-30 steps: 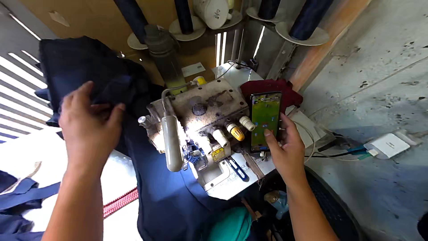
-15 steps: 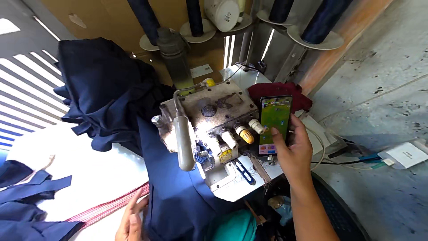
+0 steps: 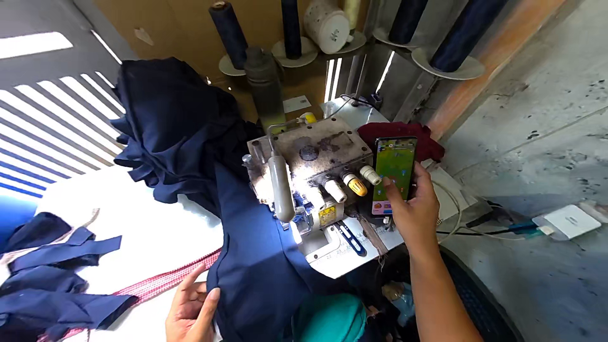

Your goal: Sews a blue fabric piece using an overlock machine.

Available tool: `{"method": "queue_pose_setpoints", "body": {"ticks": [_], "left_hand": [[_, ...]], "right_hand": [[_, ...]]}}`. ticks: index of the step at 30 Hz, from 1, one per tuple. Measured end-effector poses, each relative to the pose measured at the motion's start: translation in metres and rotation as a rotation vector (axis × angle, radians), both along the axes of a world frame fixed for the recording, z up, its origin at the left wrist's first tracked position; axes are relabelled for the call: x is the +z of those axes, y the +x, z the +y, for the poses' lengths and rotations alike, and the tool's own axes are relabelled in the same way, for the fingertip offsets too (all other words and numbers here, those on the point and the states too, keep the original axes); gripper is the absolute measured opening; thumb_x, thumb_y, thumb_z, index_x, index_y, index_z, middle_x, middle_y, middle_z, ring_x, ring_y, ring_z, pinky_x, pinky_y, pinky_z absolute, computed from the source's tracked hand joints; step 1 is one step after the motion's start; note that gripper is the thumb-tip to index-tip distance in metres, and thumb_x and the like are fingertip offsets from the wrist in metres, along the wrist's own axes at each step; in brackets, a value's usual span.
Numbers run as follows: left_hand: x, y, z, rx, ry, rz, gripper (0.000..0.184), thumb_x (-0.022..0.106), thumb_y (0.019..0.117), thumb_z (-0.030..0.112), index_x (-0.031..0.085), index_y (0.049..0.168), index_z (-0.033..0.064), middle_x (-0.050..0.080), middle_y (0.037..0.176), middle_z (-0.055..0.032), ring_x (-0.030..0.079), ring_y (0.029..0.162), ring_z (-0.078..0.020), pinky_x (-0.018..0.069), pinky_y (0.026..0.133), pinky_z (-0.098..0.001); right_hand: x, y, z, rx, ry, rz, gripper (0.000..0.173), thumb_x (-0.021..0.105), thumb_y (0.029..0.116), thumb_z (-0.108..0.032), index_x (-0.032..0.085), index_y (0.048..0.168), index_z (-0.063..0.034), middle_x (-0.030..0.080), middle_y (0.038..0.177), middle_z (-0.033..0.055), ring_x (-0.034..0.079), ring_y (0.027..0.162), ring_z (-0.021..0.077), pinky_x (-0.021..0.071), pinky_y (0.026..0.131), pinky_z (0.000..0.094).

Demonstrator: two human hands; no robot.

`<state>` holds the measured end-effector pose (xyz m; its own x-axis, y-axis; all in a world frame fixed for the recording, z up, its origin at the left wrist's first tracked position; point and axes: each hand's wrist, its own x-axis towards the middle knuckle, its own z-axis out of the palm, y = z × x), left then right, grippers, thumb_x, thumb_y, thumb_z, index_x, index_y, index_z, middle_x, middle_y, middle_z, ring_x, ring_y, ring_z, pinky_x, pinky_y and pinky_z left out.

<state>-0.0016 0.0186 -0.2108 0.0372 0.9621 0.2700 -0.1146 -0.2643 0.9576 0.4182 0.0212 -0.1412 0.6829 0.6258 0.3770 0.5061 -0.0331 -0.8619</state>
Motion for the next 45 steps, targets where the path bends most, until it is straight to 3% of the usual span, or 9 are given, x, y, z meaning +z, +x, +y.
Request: {"method": "queue_pose_setpoints", "body": {"ticks": [18,27,32,35,37,39,41,43,45], "left_hand": [[-0.001,-0.001,0.002,-0.042,0.01,0.059,0.043,0.059,0.1031,0.022,0.052,0.144,0.01,0.073,0.1,0.0024,0.07,0.085,-0.0064,0.0596,0.078,-0.0219],[0.004,-0.001,0.003,-0.057,-0.005,0.014,0.046,0.063,0.0994,0.012,0.051,0.144,0.0118,0.073,0.108,0.0023,0.071,0.093,-0.0077,0.0604,0.082,-0.0237],[0.029,-0.007,0.001,-0.044,0.106,0.13,0.044,0.067,0.0986,0.018,0.057,0.141,0.0208,0.072,0.112,0.0104,0.069,0.096,-0.0027,0.0585,0.084,-0.0196],[0.033,-0.012,0.002,-0.021,0.146,0.175,0.043,0.065,0.099,0.014,0.057,0.141,0.0194,0.072,0.112,0.0117,0.07,0.097,-0.0023,0.0585,0.085,-0.0196],[0.029,-0.01,0.001,0.03,0.135,0.279,0.046,0.064,0.0979,0.013,0.053,0.142,0.0112,0.072,0.112,0.0078,0.069,0.097,-0.0033,0.0591,0.084,-0.0214],[0.025,-0.007,-0.006,0.153,0.165,0.538,0.053,0.064,0.0975,0.022,0.05,0.142,-0.0027,0.064,0.128,-0.0092,0.065,0.113,-0.0104,0.0579,0.09,-0.0276],[0.029,-0.002,-0.017,0.304,0.267,0.734,0.054,0.063,0.0997,0.027,0.053,0.138,-0.0106,0.055,0.136,-0.0289,0.059,0.122,-0.0238,0.0541,0.095,-0.0348],[0.043,0.014,-0.032,0.387,0.33,0.717,0.036,0.058,0.1027,0.018,0.06,0.126,-0.0089,0.062,0.118,-0.02,0.061,0.107,-0.0142,0.0536,0.086,-0.0264],[0.057,0.038,-0.057,0.187,0.199,0.548,0.026,0.048,0.1085,0.015,0.067,0.118,-0.0006,0.072,0.1,-0.0003,0.068,0.089,-0.0019,0.0588,0.077,-0.0221]], "right_hand": [[-0.004,0.001,-0.002,0.011,0.05,0.001,0.064,0.068,0.0955,-0.039,0.05,0.147,-0.0052,0.066,0.126,0.0104,0.067,0.109,0.0107,0.0576,0.091,0.0279],[-0.018,0.019,-0.032,0.13,0.139,0.038,0.041,0.05,0.1054,-0.014,0.055,0.14,0.0066,0.07,0.122,0.0138,0.068,0.109,0.0082,0.0561,0.094,0.023],[-0.02,0.019,-0.039,0.07,0.143,-0.008,0.045,0.056,0.1026,-0.017,0.054,0.141,0.007,0.065,0.13,0.0176,0.066,0.112,0.0134,0.0561,0.093,0.026],[-0.028,-0.01,-0.053,0.075,0.206,-0.194,0.035,0.061,0.1027,-0.025,0.065,0.125,0.0025,0.066,0.107,0.0104,0.062,0.094,0.0109,0.0533,0.081,0.0258],[-0.037,-0.047,-0.067,0.276,0.133,-0.278,0.037,0.064,0.0995,-0.04,0.07,0.117,-0.0084,0.07,0.108,0.005,0.065,0.099,0.0088,0.0563,0.085,0.0268],[-0.049,-0.083,-0.076,0.488,-0.023,-0.374,0.055,0.068,0.0899,-0.062,0.075,0.114,-0.0134,0.07,0.111,0.0056,0.064,0.109,0.0189,0.0555,0.093,0.0388],[-0.065,-0.109,-0.085,0.615,-0.115,-0.485,0.038,0.068,0.0938,-0.052,0.077,0.097,-0.0154,0.072,0.108,0.0029,0.065,0.109,0.0219,0.0551,0.094,0.0424],[-0.071,-0.127,-0.101,0.685,-0.088,-0.476,0.021,0.064,0.0994,-0.029,0.075,0.092,-0.0123,0.074,0.101,0.0015,0.069,0.102,0.0172,0.057,0.091,0.0367],[-0.059,-0.142,-0.127,0.76,-0.087,-0.321,0.016,0.063,0.0996,-0.016,0.073,0.093,-0.0055,0.074,0.086,0.0051,0.073,0.083,0.0145,0.0606,0.077,0.0311]]}}
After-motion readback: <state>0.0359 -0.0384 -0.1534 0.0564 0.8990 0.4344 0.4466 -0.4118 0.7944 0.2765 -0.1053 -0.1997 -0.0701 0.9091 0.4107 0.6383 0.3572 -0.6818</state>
